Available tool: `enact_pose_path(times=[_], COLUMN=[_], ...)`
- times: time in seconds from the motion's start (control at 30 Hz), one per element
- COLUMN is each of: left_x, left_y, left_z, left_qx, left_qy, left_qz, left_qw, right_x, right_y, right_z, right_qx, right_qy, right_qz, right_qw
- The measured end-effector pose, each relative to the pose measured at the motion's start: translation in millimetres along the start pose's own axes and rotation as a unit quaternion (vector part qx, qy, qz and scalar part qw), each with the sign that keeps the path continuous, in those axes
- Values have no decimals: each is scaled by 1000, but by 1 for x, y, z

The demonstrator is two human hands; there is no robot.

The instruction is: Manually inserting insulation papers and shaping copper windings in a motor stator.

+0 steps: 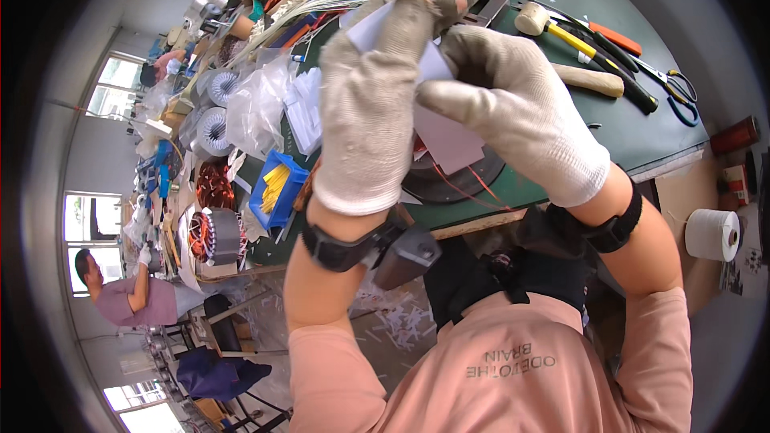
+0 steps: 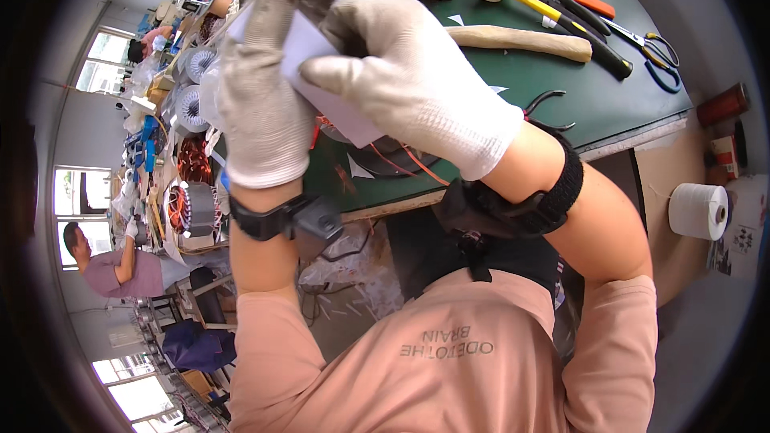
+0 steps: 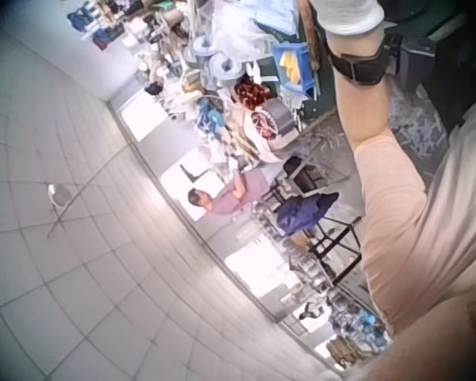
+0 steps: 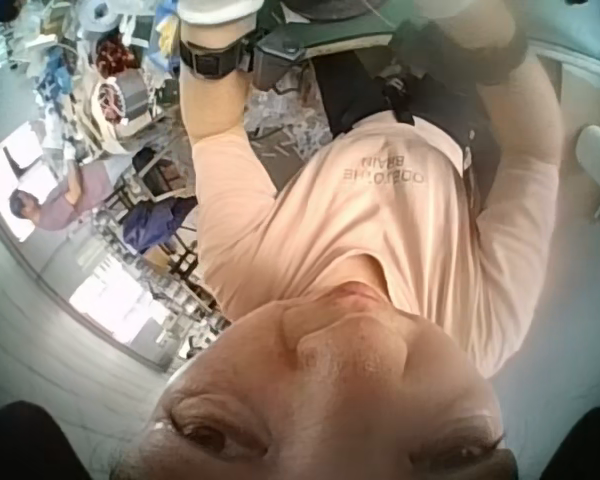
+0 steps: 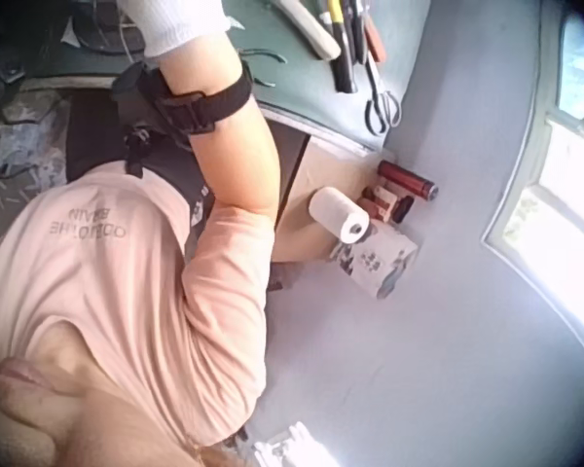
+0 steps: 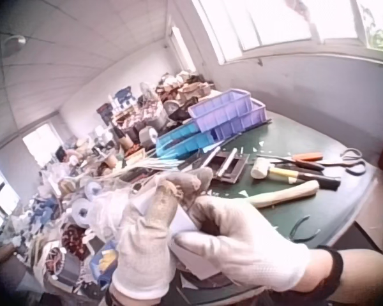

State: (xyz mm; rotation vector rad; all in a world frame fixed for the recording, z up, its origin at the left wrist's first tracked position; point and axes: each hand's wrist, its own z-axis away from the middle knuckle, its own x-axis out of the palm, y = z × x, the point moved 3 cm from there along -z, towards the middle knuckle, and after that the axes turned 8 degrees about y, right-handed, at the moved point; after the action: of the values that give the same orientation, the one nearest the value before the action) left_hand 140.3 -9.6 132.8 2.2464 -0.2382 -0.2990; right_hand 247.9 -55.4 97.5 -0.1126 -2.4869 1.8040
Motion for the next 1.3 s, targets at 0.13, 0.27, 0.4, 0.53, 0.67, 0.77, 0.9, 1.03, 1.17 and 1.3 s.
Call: enact_pose_path(times=[0.13,0.27,0.4,0.53,0.67,0.77,0.9,1.03,1.17,1.3], left_x=[-5,-10,-22,-7,8,-41,-35,-42,-50,-22], left_y=[-32,-25,-35,-27,-22,-48,-5,7,-13,-30], left_z=[24,29,27,26,21,35,17,25,52,65], left_qx=[-183,113,-252,-257,-90,-59,-30,82,-28,-17], left_qy=[-47,-102,124,22,-21,106,133,66,57,3], left_qz=[11,-429,156,-109,-95,-15,-100,-367,-416,-443], left_qw=[982,890,947,960,991,993,986,924,907,896], right_x=[-1,-15,-35,-29,-19,-34,-42,-21,-7,5], right_y=[20,38,51,58,40,36,48,66,81,85], right_z=[3,6,10,16,16,19,41,63,63,70], right_qx=[21,133,125,132,89,105,-36,-305,-307,-317], right_qy=[51,77,184,186,147,220,161,73,67,129], right_qz=[-112,-112,-252,-254,-174,-184,87,336,354,377], right_qw=[992,982,942,940,970,952,982,888,881,861])
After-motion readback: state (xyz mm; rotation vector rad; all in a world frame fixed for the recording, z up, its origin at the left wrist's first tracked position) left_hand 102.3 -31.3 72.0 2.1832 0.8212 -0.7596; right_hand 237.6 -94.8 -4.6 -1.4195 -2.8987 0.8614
